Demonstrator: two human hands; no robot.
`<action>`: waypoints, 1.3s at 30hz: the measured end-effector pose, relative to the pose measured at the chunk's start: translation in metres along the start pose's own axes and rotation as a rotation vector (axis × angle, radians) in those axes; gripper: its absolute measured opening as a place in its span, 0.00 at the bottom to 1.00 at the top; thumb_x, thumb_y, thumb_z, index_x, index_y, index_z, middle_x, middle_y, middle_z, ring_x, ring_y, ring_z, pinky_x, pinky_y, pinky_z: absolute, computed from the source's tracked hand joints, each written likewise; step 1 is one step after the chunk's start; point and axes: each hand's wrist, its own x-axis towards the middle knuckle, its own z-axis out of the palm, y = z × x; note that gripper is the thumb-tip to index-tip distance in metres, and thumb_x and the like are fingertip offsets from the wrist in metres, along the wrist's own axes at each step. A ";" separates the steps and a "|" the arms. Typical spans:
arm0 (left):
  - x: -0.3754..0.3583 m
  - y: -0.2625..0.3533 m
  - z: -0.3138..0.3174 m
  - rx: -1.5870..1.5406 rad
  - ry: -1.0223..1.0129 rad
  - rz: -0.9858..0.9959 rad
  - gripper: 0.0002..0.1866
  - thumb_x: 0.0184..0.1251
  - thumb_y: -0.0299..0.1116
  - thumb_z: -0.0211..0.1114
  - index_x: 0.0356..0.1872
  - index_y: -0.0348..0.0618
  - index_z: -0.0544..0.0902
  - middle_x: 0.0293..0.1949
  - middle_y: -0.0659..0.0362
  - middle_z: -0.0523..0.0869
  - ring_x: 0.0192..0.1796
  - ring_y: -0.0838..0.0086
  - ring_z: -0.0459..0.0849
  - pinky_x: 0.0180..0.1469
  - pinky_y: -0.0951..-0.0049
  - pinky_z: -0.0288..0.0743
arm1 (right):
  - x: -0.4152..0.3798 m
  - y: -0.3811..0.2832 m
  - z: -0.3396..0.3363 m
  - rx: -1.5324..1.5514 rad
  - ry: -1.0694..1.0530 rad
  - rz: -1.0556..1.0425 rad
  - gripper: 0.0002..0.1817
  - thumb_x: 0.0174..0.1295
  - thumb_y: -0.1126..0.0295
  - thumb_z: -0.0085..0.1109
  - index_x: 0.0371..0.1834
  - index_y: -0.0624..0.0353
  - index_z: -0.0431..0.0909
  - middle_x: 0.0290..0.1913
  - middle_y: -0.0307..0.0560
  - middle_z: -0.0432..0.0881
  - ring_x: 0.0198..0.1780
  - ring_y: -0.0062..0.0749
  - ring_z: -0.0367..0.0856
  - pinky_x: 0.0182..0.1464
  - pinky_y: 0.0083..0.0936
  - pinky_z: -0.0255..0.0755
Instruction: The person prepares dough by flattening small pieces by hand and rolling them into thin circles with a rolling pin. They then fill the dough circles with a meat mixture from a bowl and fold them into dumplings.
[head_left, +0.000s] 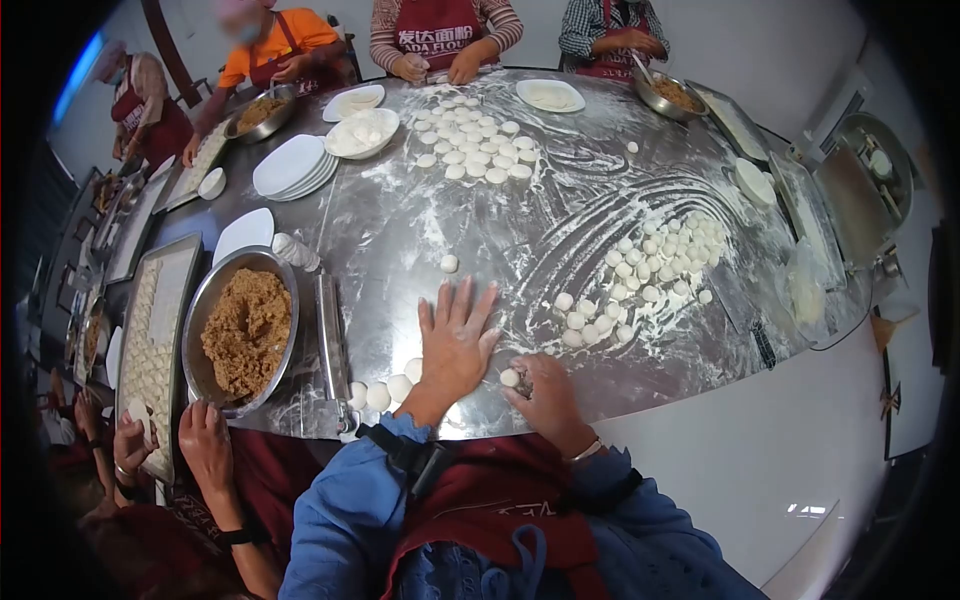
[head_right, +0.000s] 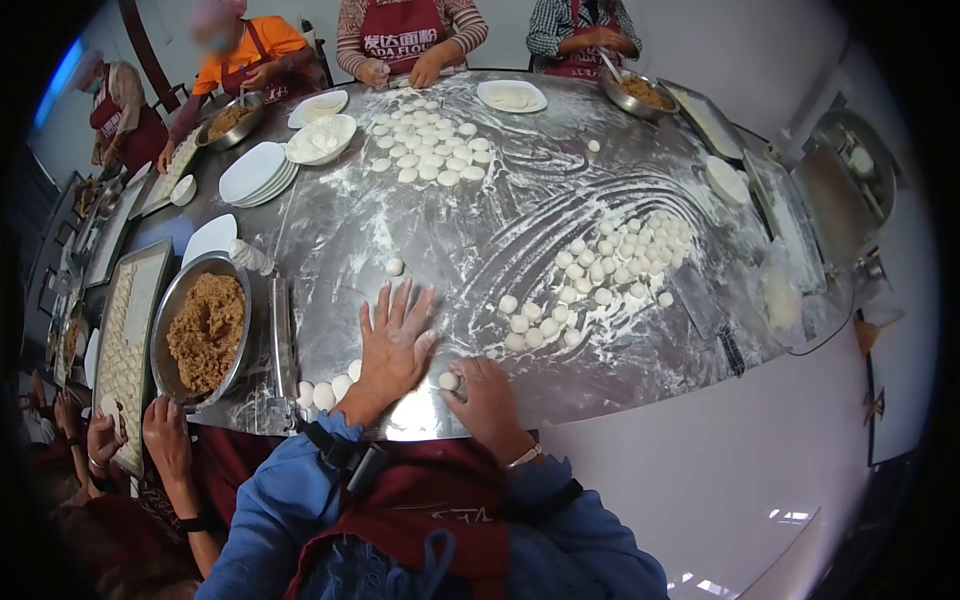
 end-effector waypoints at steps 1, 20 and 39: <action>0.004 0.011 -0.007 -0.066 0.025 0.010 0.32 0.66 0.40 0.55 0.72 0.56 0.59 0.73 0.49 0.54 0.74 0.47 0.48 0.69 0.37 0.38 | -0.002 -0.001 -0.002 0.052 0.027 -0.010 0.19 0.48 0.70 0.67 0.43 0.61 0.75 0.42 0.53 0.77 0.48 0.50 0.74 0.52 0.40 0.68; -0.014 0.002 0.033 0.023 -0.012 0.066 0.31 0.65 0.44 0.58 0.69 0.59 0.63 0.69 0.50 0.62 0.72 0.51 0.54 0.69 0.40 0.43 | 0.008 0.008 -0.039 0.170 -0.028 0.209 0.17 0.50 0.71 0.63 0.46 0.56 0.78 0.45 0.48 0.77 0.50 0.44 0.72 0.52 0.39 0.66; 0.018 0.074 0.049 -0.155 0.029 0.202 0.34 0.62 0.40 0.62 0.70 0.59 0.61 0.72 0.50 0.56 0.73 0.51 0.53 0.69 0.38 0.42 | 0.004 0.046 -0.054 -0.092 0.304 0.104 0.19 0.54 0.73 0.56 0.52 0.59 0.74 0.49 0.55 0.76 0.53 0.52 0.72 0.58 0.41 0.65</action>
